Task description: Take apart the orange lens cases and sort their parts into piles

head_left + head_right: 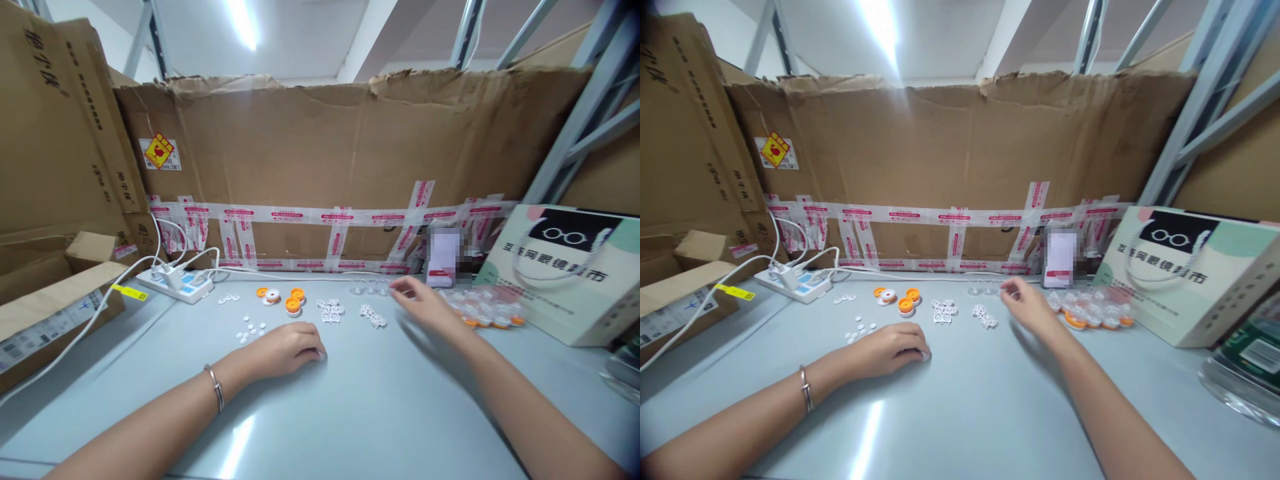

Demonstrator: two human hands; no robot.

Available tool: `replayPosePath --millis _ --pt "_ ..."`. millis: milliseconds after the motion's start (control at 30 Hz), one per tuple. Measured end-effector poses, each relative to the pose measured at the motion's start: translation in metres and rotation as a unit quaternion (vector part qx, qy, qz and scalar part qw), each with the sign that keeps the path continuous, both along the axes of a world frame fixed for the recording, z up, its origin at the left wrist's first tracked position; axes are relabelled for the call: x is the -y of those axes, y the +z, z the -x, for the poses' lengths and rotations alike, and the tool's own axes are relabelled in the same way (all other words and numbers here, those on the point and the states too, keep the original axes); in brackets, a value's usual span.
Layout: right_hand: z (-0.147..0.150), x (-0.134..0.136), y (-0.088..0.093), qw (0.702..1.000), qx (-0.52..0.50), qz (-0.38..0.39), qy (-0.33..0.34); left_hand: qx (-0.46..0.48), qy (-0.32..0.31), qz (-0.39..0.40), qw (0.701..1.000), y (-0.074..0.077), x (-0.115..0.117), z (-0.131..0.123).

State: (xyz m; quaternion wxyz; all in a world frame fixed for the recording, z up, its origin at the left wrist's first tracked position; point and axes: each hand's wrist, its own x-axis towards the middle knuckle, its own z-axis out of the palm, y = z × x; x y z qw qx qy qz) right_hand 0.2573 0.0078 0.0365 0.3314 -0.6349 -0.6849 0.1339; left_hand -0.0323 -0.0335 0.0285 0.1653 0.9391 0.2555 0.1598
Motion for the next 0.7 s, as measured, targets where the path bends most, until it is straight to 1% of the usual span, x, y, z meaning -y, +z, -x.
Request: replayPosePath --millis 67,100,167,233,267,333,400,467,500,567,633,700 --pt "-0.027 -0.009 0.001 0.990 0.094 -0.020 -0.105 0.009 0.002 0.007 1.000 0.000 0.000 0.002" --pt "-0.038 -0.011 0.000 0.983 0.116 -0.027 -0.139 0.012 0.004 0.006 1.000 0.000 -0.001 0.003" --pt "-0.053 -0.015 -0.005 0.962 0.186 -0.038 -0.198 0.018 0.019 -0.010 1.000 0.002 -0.004 0.006" --pt "-0.060 -0.018 -0.012 0.937 0.258 -0.021 -0.233 0.033 0.057 -0.046 0.997 0.007 -0.012 0.014" --pt "-0.062 -0.019 -0.015 0.927 0.289 -0.005 -0.238 0.044 0.090 -0.068 0.993 0.011 -0.017 0.020" --pt "-0.064 -0.020 -0.019 0.920 0.321 0.026 -0.222 0.066 0.185 -0.106 0.975 0.019 -0.030 0.038" --pt "-0.064 -0.022 -0.021 0.922 0.334 0.041 -0.191 0.060 0.299 -0.135 0.943 0.027 -0.045 0.062" --pt "-0.064 -0.022 -0.020 0.926 0.334 0.043 -0.172 0.025 0.419 -0.143 0.896 0.033 -0.058 0.089" --pt "-0.064 -0.021 -0.018 0.927 0.332 0.043 -0.166 0.016 0.447 -0.140 0.883 0.035 -0.063 0.102" --pt "-0.063 -0.020 -0.014 0.932 0.323 0.042 -0.160 -0.009 0.478 -0.118 0.871 0.034 -0.071 0.123" --pt "-0.061 -0.017 -0.010 0.937 0.309 0.044 -0.153 -0.035 0.483 -0.092 0.870 0.029 -0.076 0.137" --pt "-0.058 -0.015 -0.006 0.946 0.282 0.060 -0.148 -0.060 0.475 -0.066 0.876 0.024 -0.079 0.143"
